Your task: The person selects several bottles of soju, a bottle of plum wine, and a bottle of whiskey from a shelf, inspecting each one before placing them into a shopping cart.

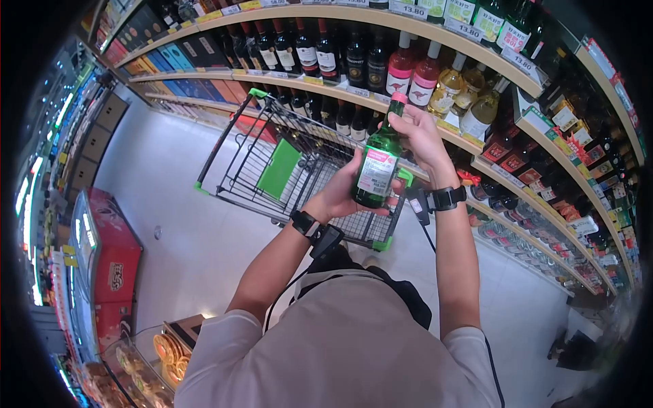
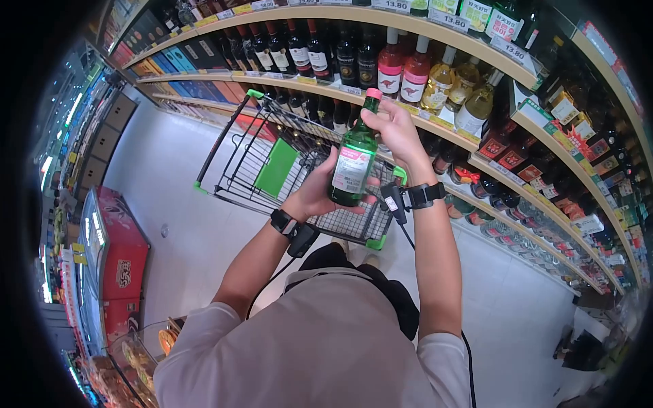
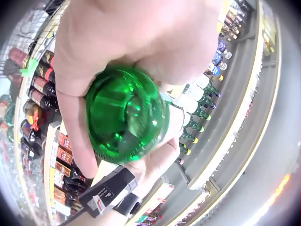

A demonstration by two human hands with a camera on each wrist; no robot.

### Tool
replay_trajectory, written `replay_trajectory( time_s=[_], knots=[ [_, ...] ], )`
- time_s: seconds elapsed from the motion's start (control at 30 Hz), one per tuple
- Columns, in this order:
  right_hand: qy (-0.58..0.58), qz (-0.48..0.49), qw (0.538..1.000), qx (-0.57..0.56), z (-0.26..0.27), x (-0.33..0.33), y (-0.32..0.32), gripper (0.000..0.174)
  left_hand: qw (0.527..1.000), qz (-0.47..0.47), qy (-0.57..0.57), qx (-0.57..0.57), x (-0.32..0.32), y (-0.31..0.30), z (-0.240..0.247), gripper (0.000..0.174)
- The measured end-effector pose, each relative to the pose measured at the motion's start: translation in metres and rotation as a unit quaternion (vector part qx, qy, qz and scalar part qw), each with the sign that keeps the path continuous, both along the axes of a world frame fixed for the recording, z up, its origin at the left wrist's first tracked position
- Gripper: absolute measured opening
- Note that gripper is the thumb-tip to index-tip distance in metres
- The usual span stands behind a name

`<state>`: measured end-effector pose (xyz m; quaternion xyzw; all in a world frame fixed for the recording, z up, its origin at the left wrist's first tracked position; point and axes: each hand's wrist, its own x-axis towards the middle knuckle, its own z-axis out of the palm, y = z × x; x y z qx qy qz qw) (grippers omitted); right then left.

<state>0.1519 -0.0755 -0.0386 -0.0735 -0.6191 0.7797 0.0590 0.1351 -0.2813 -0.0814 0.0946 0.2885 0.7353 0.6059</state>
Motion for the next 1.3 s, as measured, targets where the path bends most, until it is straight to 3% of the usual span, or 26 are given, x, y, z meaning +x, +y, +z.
replay_trajectory(
  time_s=[0.13, 0.17, 0.23, 0.47, 0.57, 0.6, 0.67, 0.7, 0.73, 0.8, 0.9, 1.1, 1.3],
  knots=[
    [0.026, -0.096, 0.988, 0.115, -0.016, -0.002, -0.002, 0.036, 0.987, 0.116, 0.062, -0.095, -0.004, -0.013, -0.034, 0.057],
    [0.029, -0.116, 0.98, 0.156, -0.023, -0.002, -0.001, 0.036, 0.984, 0.144, 0.03, -0.099, -0.004, -0.017, -0.041, 0.057],
    [0.018, -0.121, 0.968, 0.219, -0.018, 0.004, -0.01, 0.036, 0.983, 0.137, 0.006, -0.121, -0.004, -0.027, -0.043, 0.059],
    [0.017, 0.023, 1.0, 0.009, -0.039, 0.0, -0.022, 0.022, 0.992, 0.0, -0.072, -0.102, -0.032, -0.064, -0.071, 0.071],
    [-0.001, -0.021, 0.999, 0.048, -0.056, -0.011, -0.045, 0.018, 0.995, -0.051, -0.053, -0.074, -0.051, -0.085, -0.08, 0.065],
    [0.001, -0.032, 0.998, 0.047, -0.064, -0.017, -0.055, 0.018, 0.992, -0.04, -0.012, -0.116, -0.061, -0.094, -0.092, 0.063],
    [0.034, -0.083, 0.984, 0.153, -0.089, -0.029, -0.075, 0.019, 0.978, -0.019, 0.07, -0.195, -0.082, -0.112, -0.114, 0.061],
    [0.052, -0.107, 0.97, 0.211, -0.099, -0.035, -0.082, 0.02, 0.978, -0.019, 0.071, -0.197, -0.09, -0.124, -0.102, 0.056],
    [0.074, -0.136, 0.969, 0.19, -0.101, -0.043, -0.097, 0.023, 0.975, -0.023, 0.088, -0.202, -0.104, -0.136, -0.106, 0.054],
    [-0.028, -0.146, 0.973, 0.177, -0.092, -0.049, -0.118, 0.023, 0.968, -0.03, 0.116, -0.22, -0.124, -0.165, -0.119, 0.051],
    [-0.034, -0.189, 0.97, 0.152, -0.116, -0.067, -0.138, 0.02, 0.963, 0.001, 0.122, -0.242, -0.153, -0.21, -0.132, 0.045],
    [-0.135, -0.22, 0.933, 0.249, -0.139, -0.098, -0.174, 0.022, 0.959, 0.026, 0.104, -0.261, -0.193, -0.291, -0.14, 0.038],
    [-0.201, -0.214, 0.911, 0.291, -0.155, -0.115, -0.191, 0.023, 0.948, 0.026, 0.111, -0.297, -0.211, -0.323, -0.154, 0.036]
  ],
)
